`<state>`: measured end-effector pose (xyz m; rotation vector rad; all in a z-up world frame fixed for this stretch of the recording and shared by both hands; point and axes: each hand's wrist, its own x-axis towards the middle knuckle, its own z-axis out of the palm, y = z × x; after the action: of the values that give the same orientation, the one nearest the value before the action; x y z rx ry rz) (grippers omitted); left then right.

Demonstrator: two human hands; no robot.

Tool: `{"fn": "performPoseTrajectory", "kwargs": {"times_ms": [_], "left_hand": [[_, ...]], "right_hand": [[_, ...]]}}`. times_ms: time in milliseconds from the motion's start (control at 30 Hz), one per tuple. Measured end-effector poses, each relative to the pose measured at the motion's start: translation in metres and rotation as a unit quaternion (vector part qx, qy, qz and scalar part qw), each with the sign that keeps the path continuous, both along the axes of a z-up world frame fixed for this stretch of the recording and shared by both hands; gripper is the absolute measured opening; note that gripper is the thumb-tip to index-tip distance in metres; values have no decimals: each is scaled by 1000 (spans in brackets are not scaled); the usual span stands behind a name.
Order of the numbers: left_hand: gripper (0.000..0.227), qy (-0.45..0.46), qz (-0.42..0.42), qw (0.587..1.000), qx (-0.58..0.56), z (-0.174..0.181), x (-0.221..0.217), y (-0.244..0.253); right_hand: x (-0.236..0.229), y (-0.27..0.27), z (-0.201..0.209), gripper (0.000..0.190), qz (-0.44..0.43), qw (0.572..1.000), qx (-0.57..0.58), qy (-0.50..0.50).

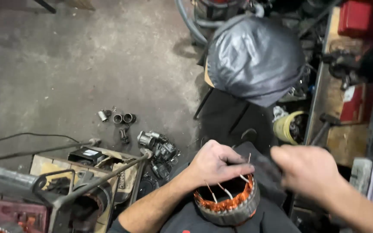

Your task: The person holds a motor stator with copper windings on their lap and uses a flat metal tool to scrape and clean the slots between the windings. The person rotates the stator to access different sections while continuing to scrape the interior surfaces.

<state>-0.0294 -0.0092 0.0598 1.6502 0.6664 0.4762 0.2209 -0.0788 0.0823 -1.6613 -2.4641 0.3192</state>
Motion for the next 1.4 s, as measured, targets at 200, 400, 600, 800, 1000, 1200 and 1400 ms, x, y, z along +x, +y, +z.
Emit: {"fn": "performPoseTrajectory", "kwargs": {"times_ms": [200,400,600,800,1000,1200,1400], "left_hand": [[20,-20,-6,1000,-10,-9,0,-2],[16,-115,-25,978,-172,-34,-8,0],[31,-226,-16,923,-310,-65,-17,-3],[39,-220,-26,903,-368,-64,-18,-1],[30,-174,-41,943,-281,-72,-20,-1],[21,-290,-80,847,-439,-96,-17,-1],[21,-409,-246,789,-387,-149,6,1]], "right_hand": [[12,-9,-20,37,-54,998,-14,-40],[7,17,-5,36,-171,982,-76,-14],[15,3,-33,20,-155,976,-39,148],[3,8,-22,27,-127,958,-195,170],[-4,14,-22,40,-79,954,-165,236],[-7,10,-24,25,-58,952,-124,273],[-24,9,-21,22,69,984,-63,154]]}}
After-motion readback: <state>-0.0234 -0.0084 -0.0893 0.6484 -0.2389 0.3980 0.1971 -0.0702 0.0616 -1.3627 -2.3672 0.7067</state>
